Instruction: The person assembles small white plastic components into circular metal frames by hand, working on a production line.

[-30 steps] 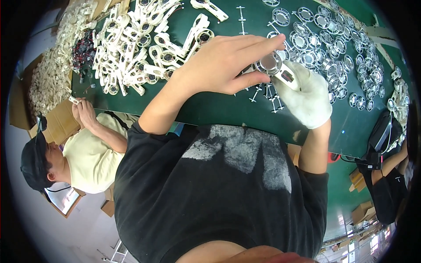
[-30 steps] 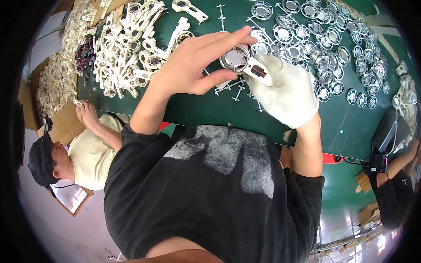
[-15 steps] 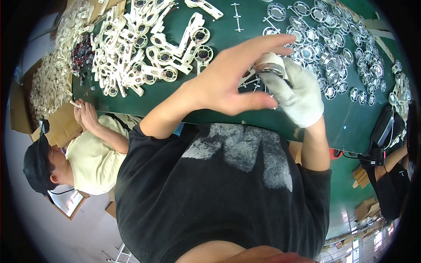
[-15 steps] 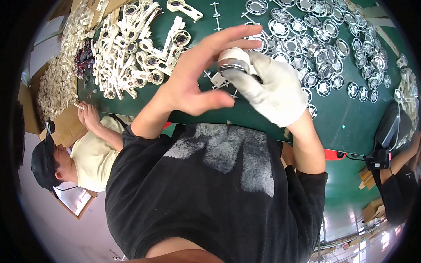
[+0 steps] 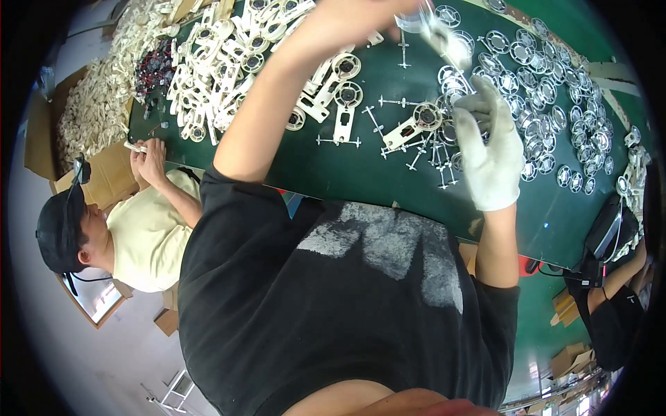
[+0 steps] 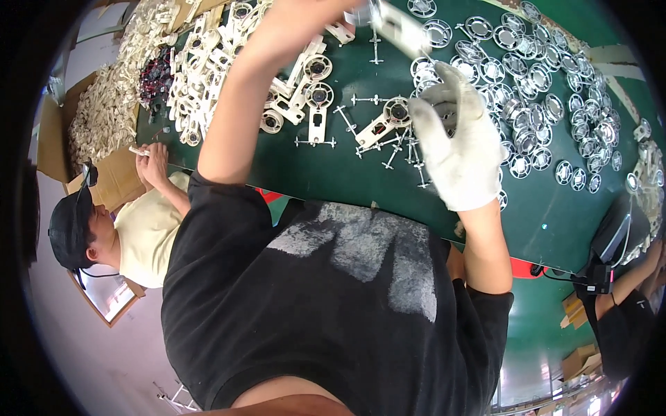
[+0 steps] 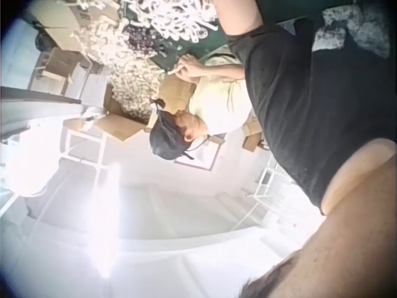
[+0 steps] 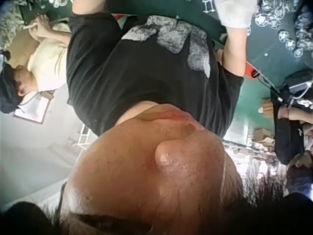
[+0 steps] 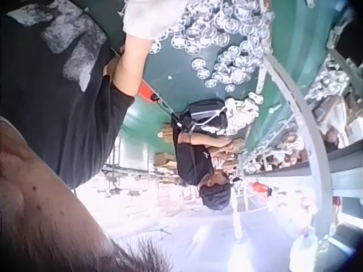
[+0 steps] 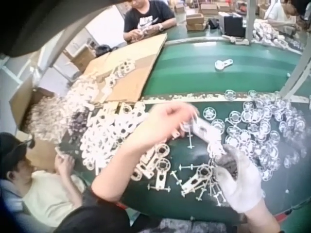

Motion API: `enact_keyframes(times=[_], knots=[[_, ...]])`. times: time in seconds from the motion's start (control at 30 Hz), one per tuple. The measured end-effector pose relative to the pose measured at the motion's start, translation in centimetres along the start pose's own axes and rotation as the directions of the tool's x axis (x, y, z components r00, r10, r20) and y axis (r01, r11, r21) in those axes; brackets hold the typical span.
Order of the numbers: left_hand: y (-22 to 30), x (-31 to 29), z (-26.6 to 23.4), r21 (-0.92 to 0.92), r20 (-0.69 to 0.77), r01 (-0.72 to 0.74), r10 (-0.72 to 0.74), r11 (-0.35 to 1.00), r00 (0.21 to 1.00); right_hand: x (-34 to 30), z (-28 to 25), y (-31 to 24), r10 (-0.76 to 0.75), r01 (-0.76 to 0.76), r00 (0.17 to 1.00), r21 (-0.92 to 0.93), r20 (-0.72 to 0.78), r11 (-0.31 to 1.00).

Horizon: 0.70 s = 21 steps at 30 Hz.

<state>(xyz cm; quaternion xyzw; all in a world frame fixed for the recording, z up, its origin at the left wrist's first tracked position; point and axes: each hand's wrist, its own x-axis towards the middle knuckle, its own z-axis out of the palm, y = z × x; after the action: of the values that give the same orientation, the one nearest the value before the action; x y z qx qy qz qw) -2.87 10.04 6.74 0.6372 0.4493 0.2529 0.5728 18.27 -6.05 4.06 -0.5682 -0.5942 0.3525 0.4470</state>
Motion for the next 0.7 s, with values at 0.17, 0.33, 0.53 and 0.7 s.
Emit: enact_keyframes(times=[0.17,0.33,0.53,0.7], knots=[[0.6,1.5,-4.7,0.338,-0.190,-0.075,0.146,0.938,0.971,0.6,-0.8,-0.3,0.079,-0.077,0.995,-0.029,0.059,0.997],[-3.1,0.0,-5.9,0.887,0.063,-0.089,0.071,0.453,0.995,0.6,-0.6,0.0,0.055,-0.051,0.996,-0.060,0.065,0.997],[-0.2,-1.2,-4.1,0.800,0.037,-0.079,0.083,0.594,0.996,0.7,-0.7,0.0,0.042,-0.032,0.995,-0.104,0.093,0.994],[0.6,-1.0,-1.3,0.372,0.053,-0.088,0.073,0.924,0.996,1.2,0.1,0.2,-0.230,0.214,0.973,-0.287,-0.023,0.934]])
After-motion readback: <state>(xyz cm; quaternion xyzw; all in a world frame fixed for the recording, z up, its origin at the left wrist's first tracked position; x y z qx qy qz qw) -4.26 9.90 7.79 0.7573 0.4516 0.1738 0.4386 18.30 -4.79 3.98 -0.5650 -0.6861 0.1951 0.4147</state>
